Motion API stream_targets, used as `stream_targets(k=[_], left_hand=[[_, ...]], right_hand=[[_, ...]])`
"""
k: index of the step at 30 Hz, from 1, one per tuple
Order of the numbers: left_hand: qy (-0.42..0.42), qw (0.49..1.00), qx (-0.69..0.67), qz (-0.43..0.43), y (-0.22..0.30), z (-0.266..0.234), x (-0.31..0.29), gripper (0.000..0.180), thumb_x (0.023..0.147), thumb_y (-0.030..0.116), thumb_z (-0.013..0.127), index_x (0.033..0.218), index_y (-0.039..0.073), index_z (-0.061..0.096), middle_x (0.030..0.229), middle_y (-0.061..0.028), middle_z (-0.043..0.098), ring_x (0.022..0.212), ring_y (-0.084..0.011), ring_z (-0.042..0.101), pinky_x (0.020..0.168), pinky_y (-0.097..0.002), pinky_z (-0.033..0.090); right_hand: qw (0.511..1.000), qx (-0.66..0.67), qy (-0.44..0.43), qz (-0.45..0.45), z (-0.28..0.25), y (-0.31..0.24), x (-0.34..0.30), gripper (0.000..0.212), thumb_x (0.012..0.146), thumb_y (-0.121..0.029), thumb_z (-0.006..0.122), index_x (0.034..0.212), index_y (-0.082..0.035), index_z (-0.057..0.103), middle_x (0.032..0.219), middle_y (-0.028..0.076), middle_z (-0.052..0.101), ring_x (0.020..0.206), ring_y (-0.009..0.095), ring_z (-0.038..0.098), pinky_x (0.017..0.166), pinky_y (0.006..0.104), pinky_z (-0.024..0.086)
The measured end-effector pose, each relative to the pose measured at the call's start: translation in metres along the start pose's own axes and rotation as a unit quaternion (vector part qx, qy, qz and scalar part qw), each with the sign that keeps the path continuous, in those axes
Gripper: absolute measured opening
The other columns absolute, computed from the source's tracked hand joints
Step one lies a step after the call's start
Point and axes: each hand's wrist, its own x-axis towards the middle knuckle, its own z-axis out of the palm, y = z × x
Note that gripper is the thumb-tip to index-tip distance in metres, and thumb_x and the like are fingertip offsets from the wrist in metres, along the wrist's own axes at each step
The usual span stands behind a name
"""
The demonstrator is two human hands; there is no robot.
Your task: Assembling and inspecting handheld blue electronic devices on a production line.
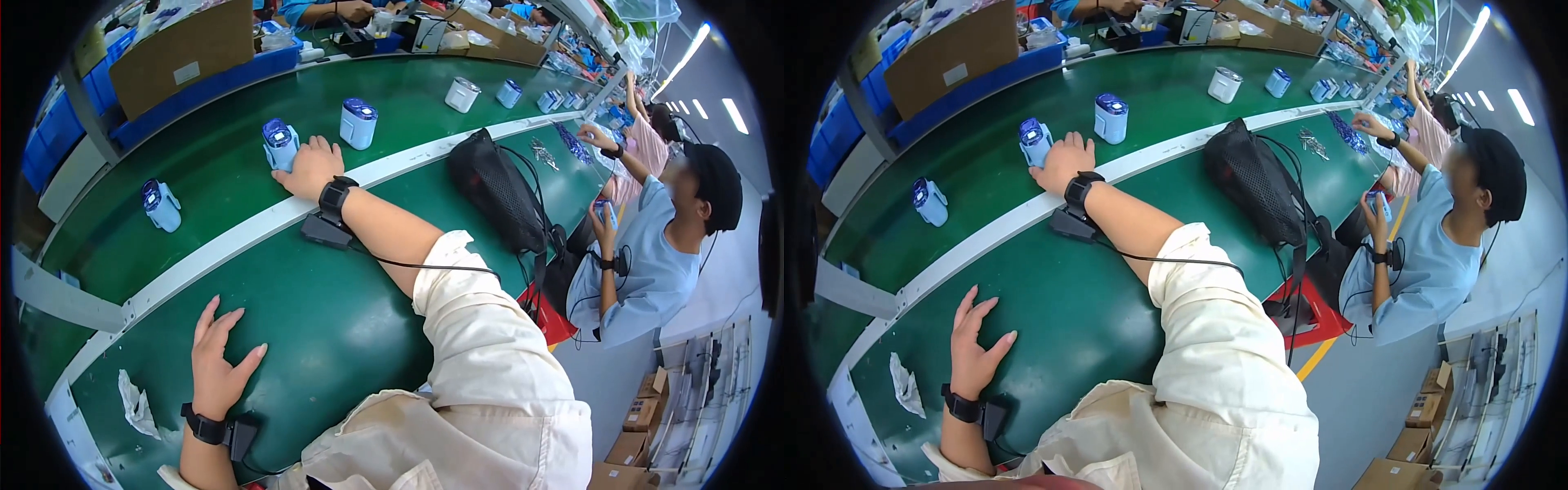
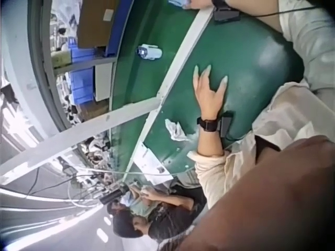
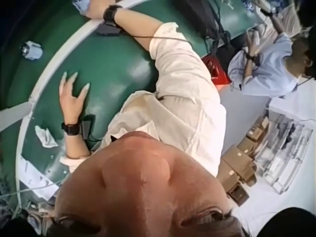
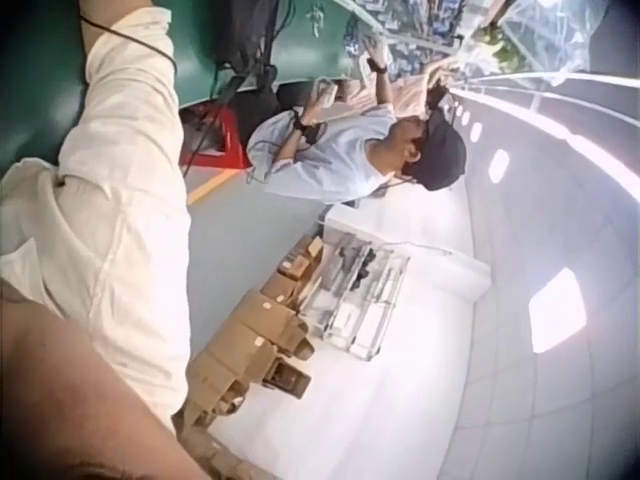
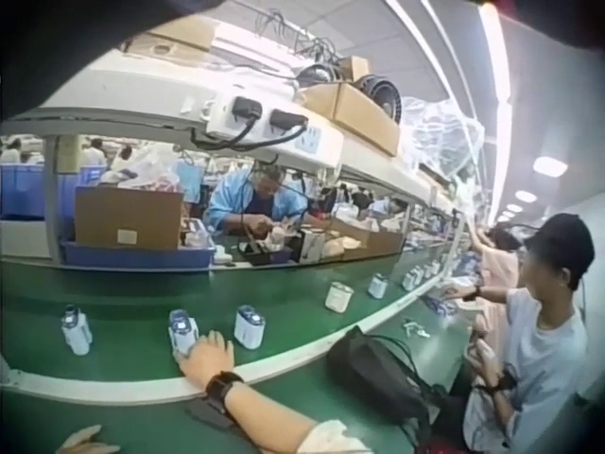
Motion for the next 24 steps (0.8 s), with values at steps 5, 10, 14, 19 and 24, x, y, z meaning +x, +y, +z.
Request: stream_targets(k=[5,10,14,19,24], left_hand=[[0.001,1.0,0.001,-0.002,-0.003,0.0,-0.002,0.053,0.067,0.014,0.077,0.118,0.005,0.062,0.138,-0.0214,0.046,0.124,-0.034,0.049,0.101,-0.0411,0.041],[-0.003,1.0,-0.011,-0.009,-0.002,0.0,-0.001,0.052,0.068,0.013,0.076,0.117,0.005,0.062,0.138,-0.0213,0.046,0.124,-0.0339,0.048,0.1,-0.0407,0.041],[-0.008,1.0,-0.01,-0.005,0.0,0.0,0.0,0.052,0.068,0.013,0.077,0.117,0.004,0.061,0.136,-0.0214,0.048,0.125,-0.0338,0.047,0.099,-0.0407,0.041],[-0.001,1.0,-0.014,-0.008,0.006,-0.002,0.001,0.051,0.068,0.014,0.077,0.116,0.003,0.061,0.121,-0.0179,0.058,0.128,-0.0343,0.045,0.1,-0.0422,0.04],[0.004,1.0,0.007,0.002,0.005,-0.001,0.003,0.052,0.068,0.013,0.078,0.115,0.002,0.061,0.115,-0.0166,0.062,0.123,-0.036,0.047,0.101,-0.043,0.039]], right_hand=[[0.998,0.014,-0.057,0.013,-0.011,-0.003,-0.002,0.078,0.077,-0.057,0.063,0.12,0.007,0.055,0.137,0.02,0.045,0.134,0.031,0.035,0.111,0.0492,0.025],[0.995,0.053,-0.076,0.032,-0.021,-0.001,0.0,0.082,0.076,-0.057,0.065,0.125,0.007,0.051,0.14,0.021,0.042,0.136,0.034,0.032,0.111,0.0503,0.024],[0.964,0.118,0.24,0.009,-0.01,-0.007,-0.003,0.083,0.074,-0.05,0.071,0.127,0.008,0.046,0.139,0.022,0.041,0.136,0.038,0.03,0.111,0.0508,0.024],[0.899,0.187,0.327,-0.222,-0.046,-0.038,-0.025,0.07,0.073,-0.035,0.076,0.124,0.003,0.047,0.135,0.023,0.043,0.131,0.043,0.034,0.107,0.0499,0.03],[0.792,0.37,-0.15,-0.462,-0.041,-0.079,-0.081,0.057,0.075,-0.036,0.073,0.119,-0.006,0.055,0.125,0.016,0.053,0.12,0.036,0.047,0.099,0.0523,0.037]])
